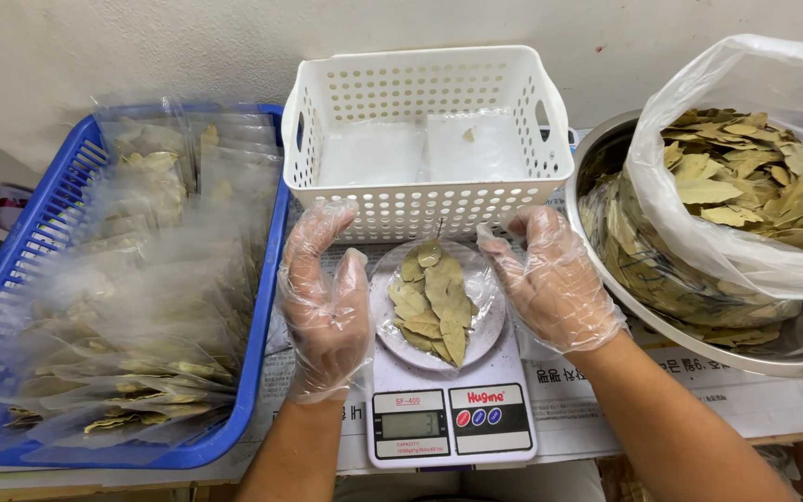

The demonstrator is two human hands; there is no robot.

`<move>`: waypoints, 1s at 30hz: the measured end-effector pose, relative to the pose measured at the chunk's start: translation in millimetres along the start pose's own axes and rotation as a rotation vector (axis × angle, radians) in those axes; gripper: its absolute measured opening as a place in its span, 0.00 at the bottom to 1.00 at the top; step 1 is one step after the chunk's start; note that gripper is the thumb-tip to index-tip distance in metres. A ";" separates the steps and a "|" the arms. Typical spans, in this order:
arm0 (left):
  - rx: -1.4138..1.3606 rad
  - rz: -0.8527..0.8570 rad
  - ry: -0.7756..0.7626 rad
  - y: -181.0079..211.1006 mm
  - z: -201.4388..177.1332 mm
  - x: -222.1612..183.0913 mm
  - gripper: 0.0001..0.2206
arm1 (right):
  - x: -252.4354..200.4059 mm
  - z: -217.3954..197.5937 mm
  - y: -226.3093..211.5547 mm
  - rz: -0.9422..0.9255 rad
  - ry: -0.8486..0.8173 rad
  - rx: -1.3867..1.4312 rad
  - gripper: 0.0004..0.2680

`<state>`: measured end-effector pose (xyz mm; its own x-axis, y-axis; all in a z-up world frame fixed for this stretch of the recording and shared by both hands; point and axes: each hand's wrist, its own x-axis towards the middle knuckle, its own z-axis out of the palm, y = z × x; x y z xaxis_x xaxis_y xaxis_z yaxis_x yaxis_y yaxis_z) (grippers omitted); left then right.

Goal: Weighing and packaging dried bay leaves into small plastic bags at a workstation.

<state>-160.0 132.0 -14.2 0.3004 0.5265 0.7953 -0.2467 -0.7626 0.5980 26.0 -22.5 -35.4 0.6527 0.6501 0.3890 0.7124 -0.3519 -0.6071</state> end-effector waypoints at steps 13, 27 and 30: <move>0.336 -0.336 -0.661 -5.3 -2.8 -7.9 0.55 | 8.3 -11.8 -17.5 0.207 -0.462 -0.059 0.21; 0.227 -0.361 -0.601 6.3 -6.6 7.5 0.48 | -7.1 -4.7 -31.4 -0.256 -0.377 0.560 0.04; 0.029 -0.705 -0.545 2.8 -5.3 10.0 0.47 | -8.7 -4.8 -30.4 -0.067 -0.372 0.573 0.04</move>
<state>-162.5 137.1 -4.0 0.7717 0.6308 0.0811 0.1824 -0.3417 0.9220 0.0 -20.7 -17.0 0.4068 0.8822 0.2371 0.4323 0.0427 -0.9007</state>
